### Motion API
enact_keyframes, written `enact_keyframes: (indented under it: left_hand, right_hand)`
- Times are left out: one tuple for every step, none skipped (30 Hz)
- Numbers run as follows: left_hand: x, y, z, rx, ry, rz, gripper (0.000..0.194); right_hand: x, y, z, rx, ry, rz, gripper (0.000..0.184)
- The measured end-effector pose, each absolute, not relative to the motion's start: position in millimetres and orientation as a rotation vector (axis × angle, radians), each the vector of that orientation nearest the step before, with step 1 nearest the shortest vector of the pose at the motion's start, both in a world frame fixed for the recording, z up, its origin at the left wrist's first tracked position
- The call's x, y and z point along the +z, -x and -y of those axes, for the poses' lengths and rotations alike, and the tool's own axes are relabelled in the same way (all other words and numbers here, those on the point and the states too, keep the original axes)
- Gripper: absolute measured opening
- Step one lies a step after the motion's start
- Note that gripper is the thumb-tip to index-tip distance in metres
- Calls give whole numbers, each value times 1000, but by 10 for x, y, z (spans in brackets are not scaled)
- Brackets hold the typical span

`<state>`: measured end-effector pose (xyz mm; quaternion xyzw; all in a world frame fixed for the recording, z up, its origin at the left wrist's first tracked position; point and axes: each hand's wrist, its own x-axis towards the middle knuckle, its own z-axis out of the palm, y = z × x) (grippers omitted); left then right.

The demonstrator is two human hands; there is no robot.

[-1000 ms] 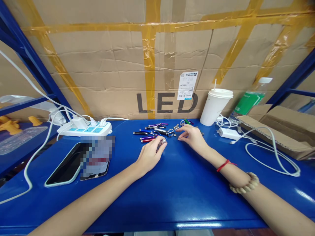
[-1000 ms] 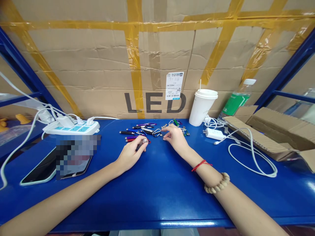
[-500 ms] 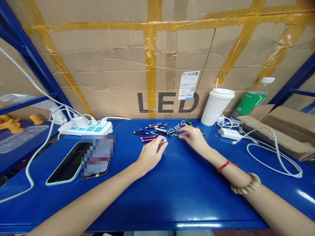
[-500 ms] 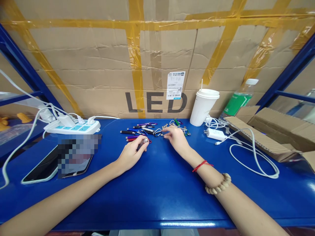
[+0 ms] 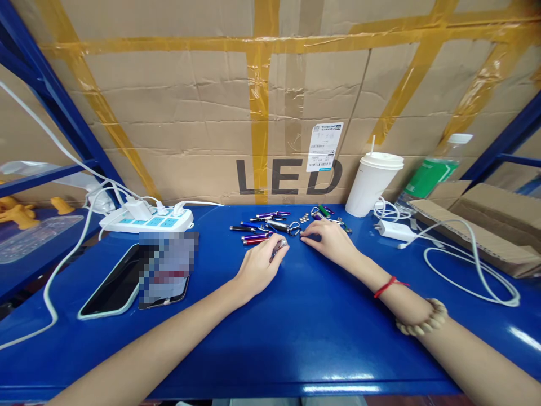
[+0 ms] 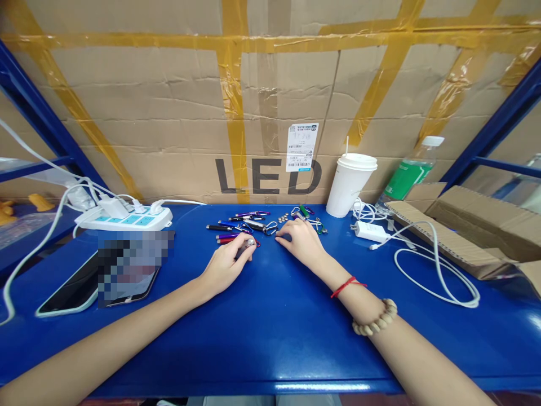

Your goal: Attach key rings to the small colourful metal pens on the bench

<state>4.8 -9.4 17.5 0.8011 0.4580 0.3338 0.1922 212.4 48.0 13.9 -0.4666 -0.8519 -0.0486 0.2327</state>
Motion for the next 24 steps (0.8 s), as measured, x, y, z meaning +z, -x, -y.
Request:
enact_keyframes:
  left_hand:
    - [175,-48,94,941,-2251,-1283,19]
    - [174,-48,95,945,-2251,-1279,18]
    - [174,-48,95,948,-2251,-1274,18]
    - [174,-49,95,950,-2250,-1270,18]
    - [173,-50,95,951,-2249,-1267,19]
    - [172,-51,95,954,-2248,-1265,19]
    - [171,-52,94,955,-2248,-1263,18]
    - [170,-53,93,957,-2250,-1263,18]
    - [169,-54,92,961,-2253,-1263,18]
    - [167,-54,91,962,-2255,-1262,18]
    - [166,-55,90,962,-2256,-1263,18]
    - [164,-55,89,962,-2256,-1264,18]
    - [161,-55,89,964,-2256,-1266,18]
    - [159,-56,87,965,-2255,-1270,18]
    - [155,-56,86,969,-2255,-1273,17]
    - [150,-57,84,975,-2255,-1275,17]
    - [145,-58,82,981,-2257,-1277,17]
    - [139,-60,80,984,-2263,-1279,17]
    - [132,-62,77,988,-2272,-1284,17]
    - [125,-63,73,993,-2285,-1288,17]
    - [118,-65,70,998,-2301,-1291,18]
    - [112,-66,66,1004,-2316,-1293,18]
    - [107,-66,62,1014,-2330,-1292,18]
    - [103,-65,57,1023,-2342,-1286,18]
  right_hand:
    - [139,-2122,-479,-143,1301,2328,14]
    - [138,-2121,-478,-156,1322,2314,15]
    - [137,-2120,-477,-175,1340,2305,18]
    - [137,-2119,-477,-197,1352,2307,20]
    - [138,-2119,-476,-218,1357,2319,21]
    - [140,-2119,-474,-231,1357,2342,21]
    - [144,-2119,-473,-233,1354,2368,22]
    - [149,-2119,-470,-228,1351,2390,22]
    - [154,-2118,-467,-218,1351,2403,22]
    - [160,-2117,-464,-212,1353,2406,21]
    - [164,-2116,-460,-212,1357,2401,21]
    - [169,-2114,-457,-216,1362,2394,20]
    - [172,-2113,-454,-221,1367,2389,21]
    - [174,-2114,-452,-222,1372,2386,21]
    - [176,-2115,-451,-220,1377,2386,21]
    - [177,-2116,-451,-220,1383,2384,20]
    - [178,-2117,-450,-224,1389,2382,19]
    - [180,-2117,-449,-233,1395,2375,17]
    - [184,-2112,-444,-242,1393,2363,15]
    - [191,-2102,-436,-243,1373,2342,14]
    - [202,-2085,-421,-231,1330,2308,13]
    - [218,-2060,-401,-207,1267,2253,13]
    - [240,-2028,-373,-170,1184,2186,13]
    - [266,-1990,-339,-130,1095,2103,14]
